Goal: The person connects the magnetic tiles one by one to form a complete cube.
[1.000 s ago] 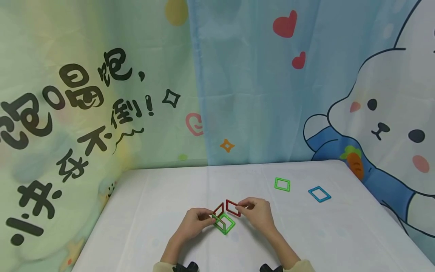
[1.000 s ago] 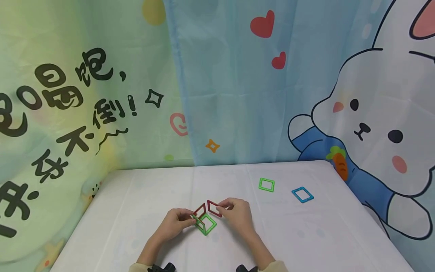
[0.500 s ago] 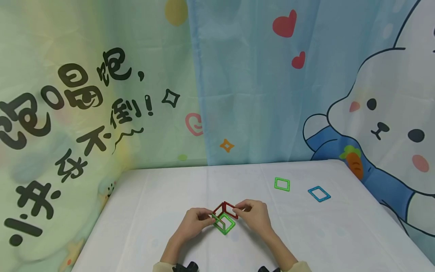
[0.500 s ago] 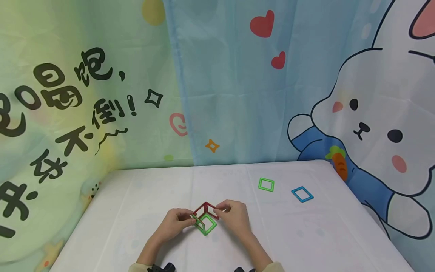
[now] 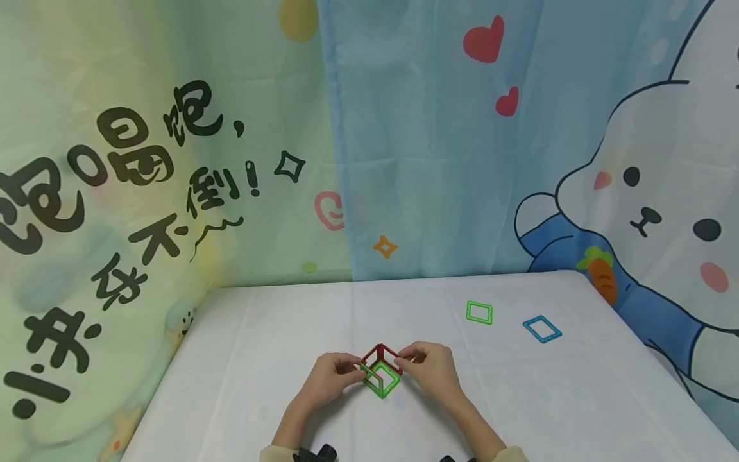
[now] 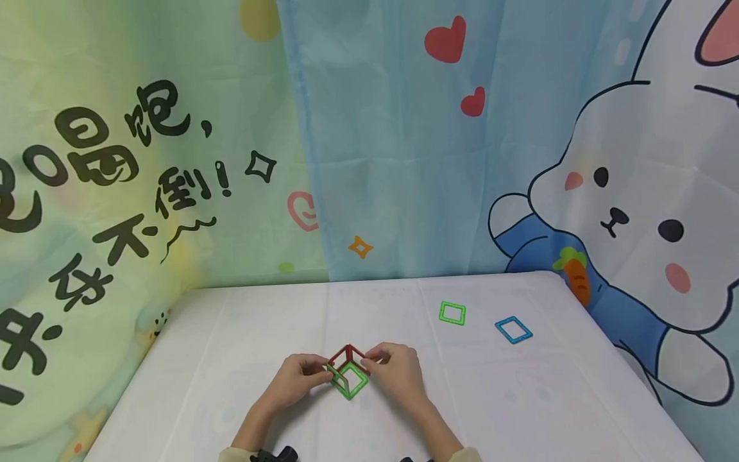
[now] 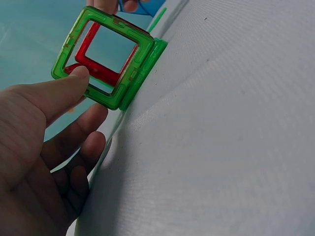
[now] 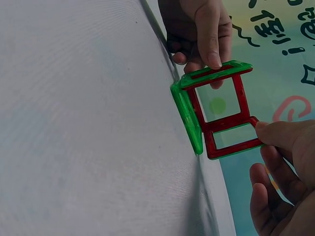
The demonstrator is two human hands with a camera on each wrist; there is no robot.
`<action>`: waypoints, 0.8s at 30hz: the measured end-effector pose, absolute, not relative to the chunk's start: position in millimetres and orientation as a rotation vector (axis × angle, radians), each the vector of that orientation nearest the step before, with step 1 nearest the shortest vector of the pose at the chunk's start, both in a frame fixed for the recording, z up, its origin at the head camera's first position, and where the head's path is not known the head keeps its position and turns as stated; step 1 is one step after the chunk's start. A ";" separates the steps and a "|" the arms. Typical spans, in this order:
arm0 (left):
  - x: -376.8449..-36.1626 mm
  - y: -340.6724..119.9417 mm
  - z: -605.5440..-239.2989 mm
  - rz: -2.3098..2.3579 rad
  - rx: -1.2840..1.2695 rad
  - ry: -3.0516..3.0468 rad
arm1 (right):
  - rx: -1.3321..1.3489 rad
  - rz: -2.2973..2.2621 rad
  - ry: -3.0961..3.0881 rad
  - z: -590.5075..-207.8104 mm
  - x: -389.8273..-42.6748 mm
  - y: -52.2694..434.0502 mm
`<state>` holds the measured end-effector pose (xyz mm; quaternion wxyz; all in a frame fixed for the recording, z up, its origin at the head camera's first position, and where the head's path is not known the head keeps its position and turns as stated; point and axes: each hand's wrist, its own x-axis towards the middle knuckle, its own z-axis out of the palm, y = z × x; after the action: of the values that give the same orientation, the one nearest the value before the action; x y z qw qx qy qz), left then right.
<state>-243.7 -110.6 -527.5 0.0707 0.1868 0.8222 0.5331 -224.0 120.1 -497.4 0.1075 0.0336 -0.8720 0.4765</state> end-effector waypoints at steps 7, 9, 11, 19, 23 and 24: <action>-246.7 -105.3 -523.8 1.594 0.580 2.473 | 0.111 1.396 -2.550 -496.4 -223.5 124.3; -247.3 -104.6 -524.4 1.589 0.583 2.479 | 0.110 1.395 -2.546 -496.6 -223.6 124.8; -246.9 -104.7 -525.3 1.583 0.581 2.483 | 0.107 1.392 -2.550 -497.3 -223.3 124.8; -239.9 -110.7 -528.2 1.598 0.557 2.450 | 0.153 1.415 -2.547 -498.8 -216.9 120.8; -241.0 -111.0 -527.1 1.585 0.582 2.440 | 0.142 1.410 -2.551 -497.7 -216.7 121.7; -241.4 -110.9 -526.6 1.579 0.587 2.436 | 0.140 1.404 -2.559 -497.0 -217.0 122.3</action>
<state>-241.4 -110.9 -526.6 0.0898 0.1975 0.8190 0.5311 -217.0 122.3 -497.0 0.1094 0.0475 -0.8705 0.4775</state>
